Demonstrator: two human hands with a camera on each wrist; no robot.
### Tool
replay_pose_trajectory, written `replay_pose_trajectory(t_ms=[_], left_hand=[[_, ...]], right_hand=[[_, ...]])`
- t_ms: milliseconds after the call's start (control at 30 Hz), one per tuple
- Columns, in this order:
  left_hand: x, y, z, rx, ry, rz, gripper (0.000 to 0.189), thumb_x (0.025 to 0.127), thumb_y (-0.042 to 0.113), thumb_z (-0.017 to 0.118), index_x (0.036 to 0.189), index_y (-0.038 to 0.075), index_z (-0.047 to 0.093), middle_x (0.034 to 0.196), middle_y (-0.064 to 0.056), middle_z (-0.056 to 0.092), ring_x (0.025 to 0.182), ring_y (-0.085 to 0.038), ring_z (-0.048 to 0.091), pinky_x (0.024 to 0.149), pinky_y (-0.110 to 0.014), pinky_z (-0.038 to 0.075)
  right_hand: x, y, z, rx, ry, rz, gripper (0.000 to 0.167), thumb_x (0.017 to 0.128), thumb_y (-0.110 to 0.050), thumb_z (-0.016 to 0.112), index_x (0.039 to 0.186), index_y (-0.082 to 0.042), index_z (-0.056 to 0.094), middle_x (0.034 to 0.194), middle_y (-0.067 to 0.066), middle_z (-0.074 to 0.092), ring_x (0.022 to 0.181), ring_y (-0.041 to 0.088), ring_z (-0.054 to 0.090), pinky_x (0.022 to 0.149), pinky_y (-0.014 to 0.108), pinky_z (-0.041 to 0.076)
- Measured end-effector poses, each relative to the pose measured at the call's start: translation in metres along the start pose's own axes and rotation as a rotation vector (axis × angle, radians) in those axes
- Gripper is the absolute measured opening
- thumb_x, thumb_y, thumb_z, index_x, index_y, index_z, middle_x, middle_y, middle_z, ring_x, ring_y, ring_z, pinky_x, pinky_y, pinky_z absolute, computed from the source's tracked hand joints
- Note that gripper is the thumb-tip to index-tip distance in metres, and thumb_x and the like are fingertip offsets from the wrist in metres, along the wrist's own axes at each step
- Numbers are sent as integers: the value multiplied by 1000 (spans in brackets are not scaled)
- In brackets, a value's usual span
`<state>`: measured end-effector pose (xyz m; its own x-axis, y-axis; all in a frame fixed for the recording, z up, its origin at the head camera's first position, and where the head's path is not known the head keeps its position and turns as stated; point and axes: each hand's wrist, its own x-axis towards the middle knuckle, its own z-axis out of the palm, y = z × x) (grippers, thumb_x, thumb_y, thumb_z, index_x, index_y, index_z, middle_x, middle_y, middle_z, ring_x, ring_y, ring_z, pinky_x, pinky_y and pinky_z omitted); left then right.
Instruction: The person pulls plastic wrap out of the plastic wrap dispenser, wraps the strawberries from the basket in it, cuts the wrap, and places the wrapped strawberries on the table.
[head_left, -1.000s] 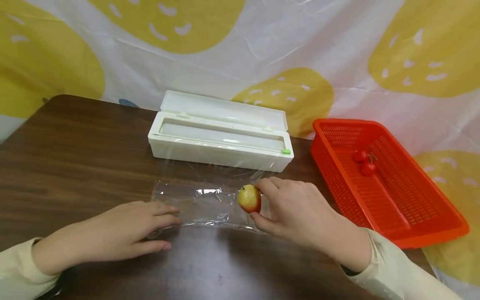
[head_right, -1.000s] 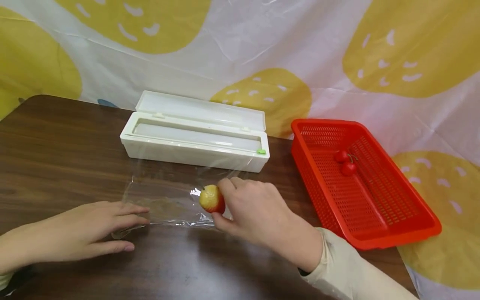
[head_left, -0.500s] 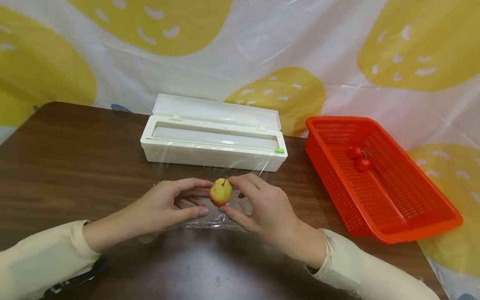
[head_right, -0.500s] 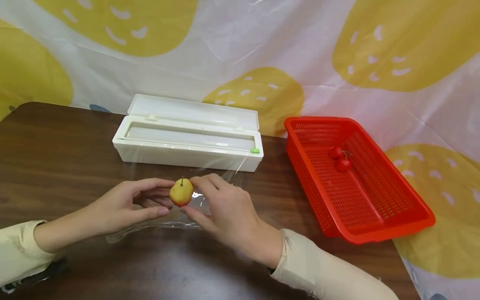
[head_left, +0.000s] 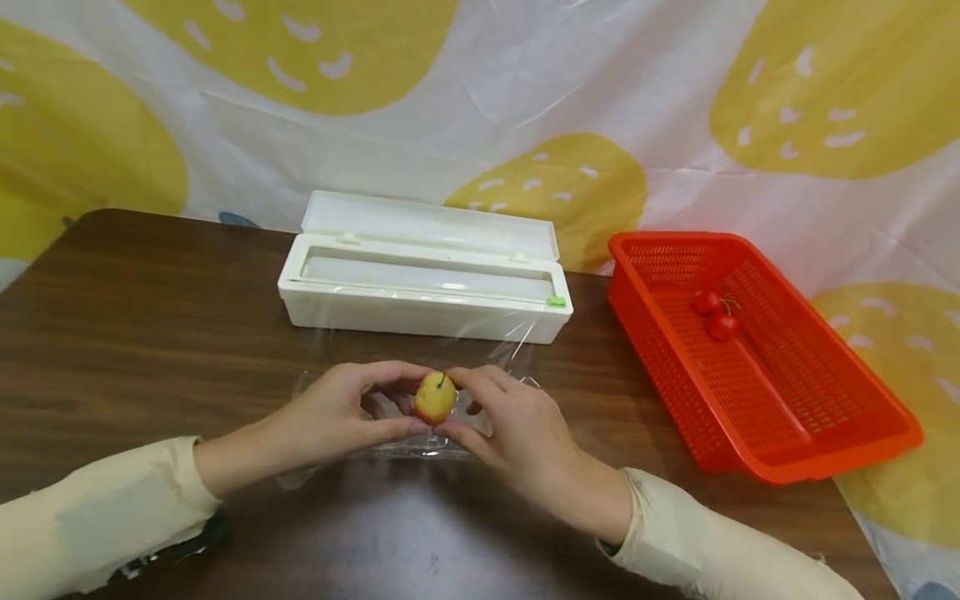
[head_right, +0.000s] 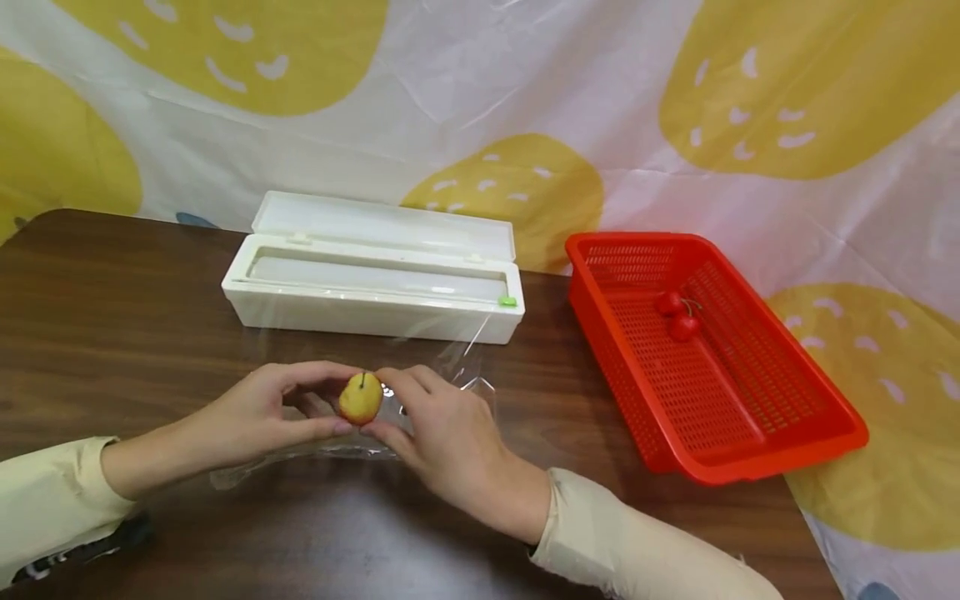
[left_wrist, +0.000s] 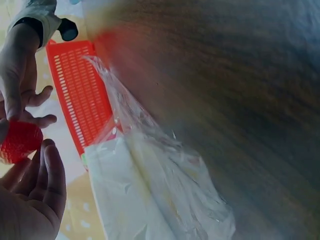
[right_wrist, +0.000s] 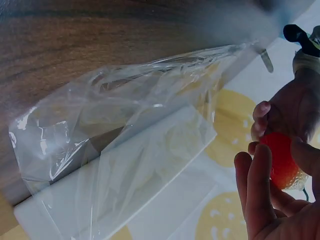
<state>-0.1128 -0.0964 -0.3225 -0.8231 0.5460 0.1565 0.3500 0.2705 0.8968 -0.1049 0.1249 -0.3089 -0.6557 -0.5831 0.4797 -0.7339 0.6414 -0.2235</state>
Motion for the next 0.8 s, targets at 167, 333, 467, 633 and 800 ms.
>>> replay_pose_trajectory(t_ms=[167, 333, 467, 633, 800], left_hand=[[1, -4, 1, 57, -11, -1, 43, 82, 18, 74, 118, 0, 61, 103, -10, 69, 86, -9, 63, 71, -23, 56], [5, -12, 1, 401, 9, 127, 42, 78, 22, 78, 114, 6, 65, 98, -1, 70, 81, -9, 62, 71, -24, 55], [5, -17, 1, 676, 29, 206, 43, 76, 32, 78, 112, 10, 67, 98, 3, 71, 86, -9, 63, 73, -27, 55], [5, -22, 5, 765, 0, 158, 42, 78, 38, 75, 111, 13, 68, 98, 4, 70, 87, -9, 63, 72, -29, 55], [4, -26, 10, 791, -55, 107, 41, 79, 39, 74, 110, 13, 68, 97, 3, 70, 85, -9, 63, 69, -29, 55]], right_hand=[[-2, 0, 2, -56, -86, 30, 47, 77, -32, 78, 115, -10, 62, 96, 0, 68, 73, 8, 65, 62, 23, 53], [-3, 2, -1, -162, -234, 115, 64, 78, -42, 75, 128, -10, 52, 105, 2, 65, 73, 14, 63, 56, 31, 53], [-6, 6, -2, -212, -329, 169, 74, 77, -47, 74, 136, -11, 45, 108, 3, 63, 79, 19, 65, 54, 36, 52], [-8, 8, 0, -228, -355, 184, 78, 76, -47, 75, 139, -13, 42, 109, 3, 62, 83, 18, 65, 55, 35, 52], [-11, 6, 5, -226, -379, 150, 79, 74, -49, 76, 137, -14, 44, 119, 3, 61, 98, 18, 65, 63, 37, 56]])
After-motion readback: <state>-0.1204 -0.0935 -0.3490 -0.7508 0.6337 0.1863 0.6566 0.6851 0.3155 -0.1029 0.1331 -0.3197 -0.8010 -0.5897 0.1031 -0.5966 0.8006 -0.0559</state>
